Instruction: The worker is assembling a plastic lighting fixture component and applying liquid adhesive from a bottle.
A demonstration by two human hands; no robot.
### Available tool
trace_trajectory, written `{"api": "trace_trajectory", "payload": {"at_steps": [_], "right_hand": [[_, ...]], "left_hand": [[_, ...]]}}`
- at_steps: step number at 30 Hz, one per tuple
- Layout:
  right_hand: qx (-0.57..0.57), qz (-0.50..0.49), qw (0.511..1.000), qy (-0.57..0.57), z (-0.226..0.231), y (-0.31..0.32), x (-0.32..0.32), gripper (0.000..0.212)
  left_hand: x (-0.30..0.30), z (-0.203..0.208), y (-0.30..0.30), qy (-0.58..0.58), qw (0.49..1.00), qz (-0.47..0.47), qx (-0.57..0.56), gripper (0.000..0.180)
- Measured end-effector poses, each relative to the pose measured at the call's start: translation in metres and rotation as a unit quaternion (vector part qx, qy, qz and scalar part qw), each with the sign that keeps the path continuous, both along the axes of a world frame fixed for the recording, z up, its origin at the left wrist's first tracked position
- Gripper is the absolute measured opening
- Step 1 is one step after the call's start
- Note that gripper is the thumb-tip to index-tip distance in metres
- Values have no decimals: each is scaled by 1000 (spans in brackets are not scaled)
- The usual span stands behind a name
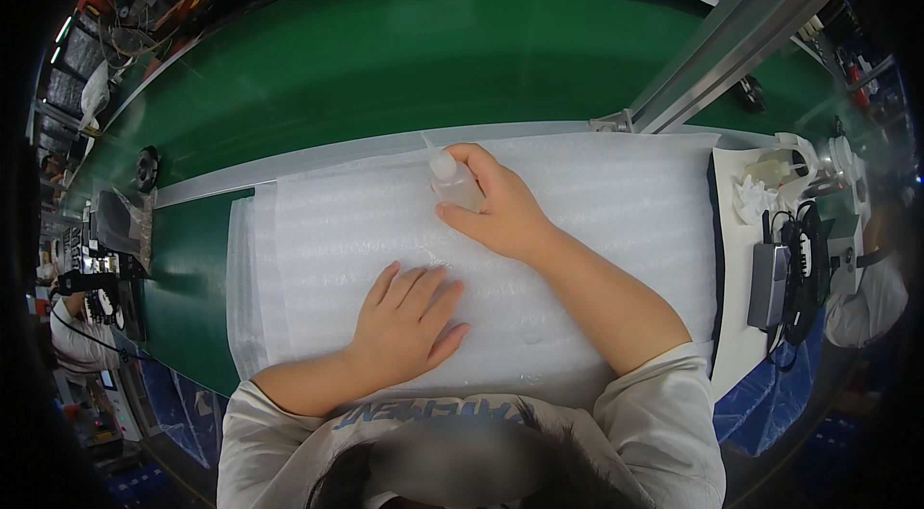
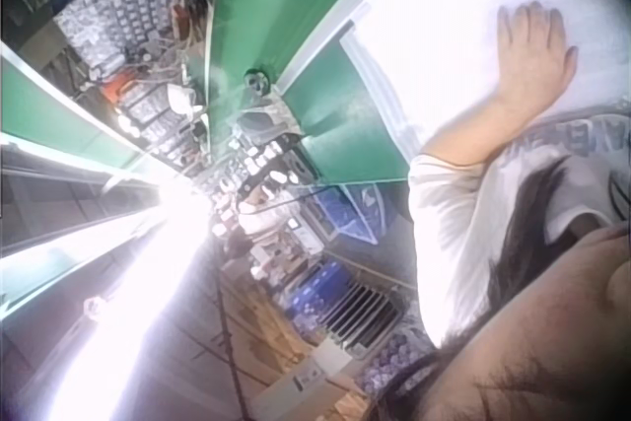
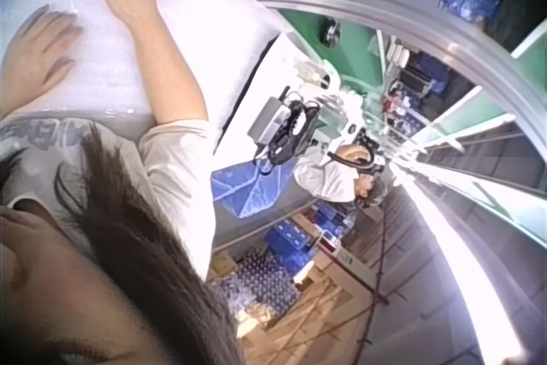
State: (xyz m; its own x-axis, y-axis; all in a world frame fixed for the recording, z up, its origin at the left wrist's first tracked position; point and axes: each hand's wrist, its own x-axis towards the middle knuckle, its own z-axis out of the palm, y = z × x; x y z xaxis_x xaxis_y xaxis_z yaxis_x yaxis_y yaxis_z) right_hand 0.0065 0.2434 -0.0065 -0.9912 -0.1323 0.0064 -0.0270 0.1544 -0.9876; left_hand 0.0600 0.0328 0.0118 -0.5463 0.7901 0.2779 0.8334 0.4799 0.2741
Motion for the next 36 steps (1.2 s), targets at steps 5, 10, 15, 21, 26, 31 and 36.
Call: {"api": "trace_trajectory", "payload": {"at_steps": [5,10,15,21,26,31,36], "right_hand": [[-12,2,1000,3,0,0,0,53],[-12,7,1000,13,-2,1,0,52],[-11,2,1000,7,-1,1,0,51],[-14,-2,1000,1,1,0,0,51],[-14,2,1000,1,0,0,0,50],[-8,1,1000,3,-1,1,0,49],[-7,-1,1000,4,-1,0,0,49]], "left_hand": [[0,-1,0,9,1000,3,2,48],[0,1,0,20,1000,6,0,48],[-2,0,0,36,999,12,-12,46],[-3,-2,-1,41,999,19,1,43],[-7,-1,-2,32,999,28,20,42],[-14,-2,-2,43,998,45,18,44],[-12,-2,-2,36,998,46,-6,45]]}}
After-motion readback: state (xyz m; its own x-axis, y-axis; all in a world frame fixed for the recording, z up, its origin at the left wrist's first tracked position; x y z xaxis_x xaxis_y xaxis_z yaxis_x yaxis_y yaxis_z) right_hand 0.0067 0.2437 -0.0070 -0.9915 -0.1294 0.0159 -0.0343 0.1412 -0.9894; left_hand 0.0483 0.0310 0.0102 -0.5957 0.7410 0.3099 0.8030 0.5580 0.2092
